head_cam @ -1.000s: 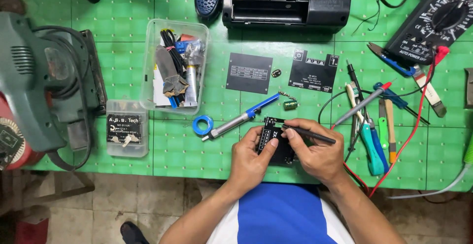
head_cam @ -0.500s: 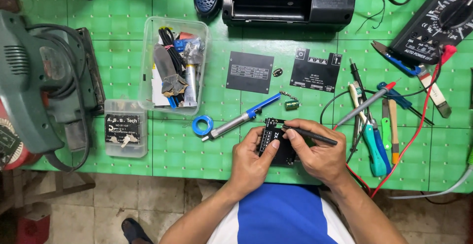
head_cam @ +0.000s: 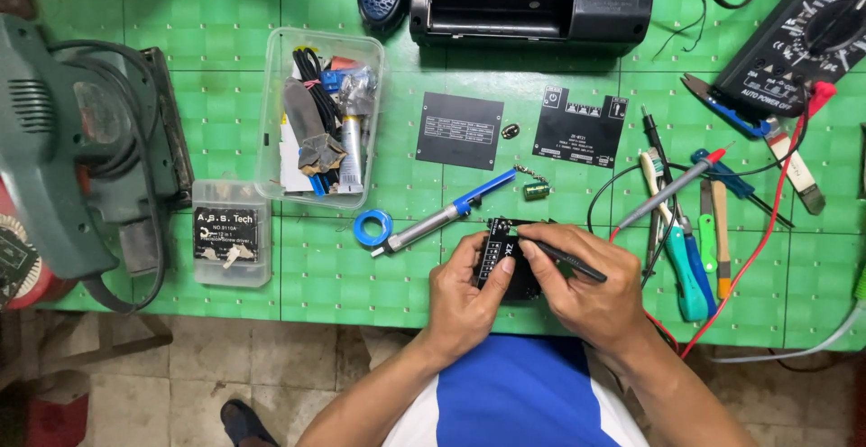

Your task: Using a soldering iron and a desoldering pump to remove solder from components on a circuit board.

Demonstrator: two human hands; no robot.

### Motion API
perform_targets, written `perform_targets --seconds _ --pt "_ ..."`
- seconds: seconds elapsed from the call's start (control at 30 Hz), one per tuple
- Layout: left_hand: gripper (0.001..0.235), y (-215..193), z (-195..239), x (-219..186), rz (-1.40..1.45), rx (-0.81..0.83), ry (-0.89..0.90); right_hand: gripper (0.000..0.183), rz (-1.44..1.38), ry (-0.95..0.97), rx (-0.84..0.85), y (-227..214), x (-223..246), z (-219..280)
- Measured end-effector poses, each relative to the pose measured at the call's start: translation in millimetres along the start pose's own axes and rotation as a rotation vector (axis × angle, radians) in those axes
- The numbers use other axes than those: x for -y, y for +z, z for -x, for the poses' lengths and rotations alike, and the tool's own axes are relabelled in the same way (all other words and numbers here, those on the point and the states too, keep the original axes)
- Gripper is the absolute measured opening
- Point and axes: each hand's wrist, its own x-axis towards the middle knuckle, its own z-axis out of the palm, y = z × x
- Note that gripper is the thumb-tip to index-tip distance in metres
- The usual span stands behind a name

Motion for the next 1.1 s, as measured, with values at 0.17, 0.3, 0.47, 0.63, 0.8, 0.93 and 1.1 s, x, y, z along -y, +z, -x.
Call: perform_targets --seconds 0.17,0.3,0.47,0.63,0.8,0.93,1.1 --pt "0.019 -1.5 2.2 5.0 -0.004 0.005 0.014 0.014 -0.009 -0.144 0.187 -13.8 12.8 -20.9" --pt "0.019 -1.1 2.3 3.8 0.003 0.016 0.027 0.018 -0.037 -0.181 0.367 -28.6 12.7 -37.1" --pt "0.018 -1.5 1.9 -0.3 -0.002 -0.003 0.041 0.008 0.007 0.021 0.171 -18.5 4.5 -19.9" --pt "0.019 -1.2 1.8 2.0 -0.014 -0.018 0.041 0.01 0.069 0.011 0.199 -20.9 16.8 -21.9" --pt "0.018 -2.7 -0.7 4.4 0.032 0.011 -0.024 0.012 -0.065 0.03 0.195 -29.7 11.5 -24.7" --pt "0.019 -7.3 -2.4 9.3 0.143 0.025 -0.138 0.011 -0.071 -0.005 0.134 -29.9 3.9 -19.2" --pt "0.02 -10.9 -4.4 9.0 0.256 0.057 -0.231 0.011 -0.062 -0.074 0.114 -26.0 -7.2 -16.8"
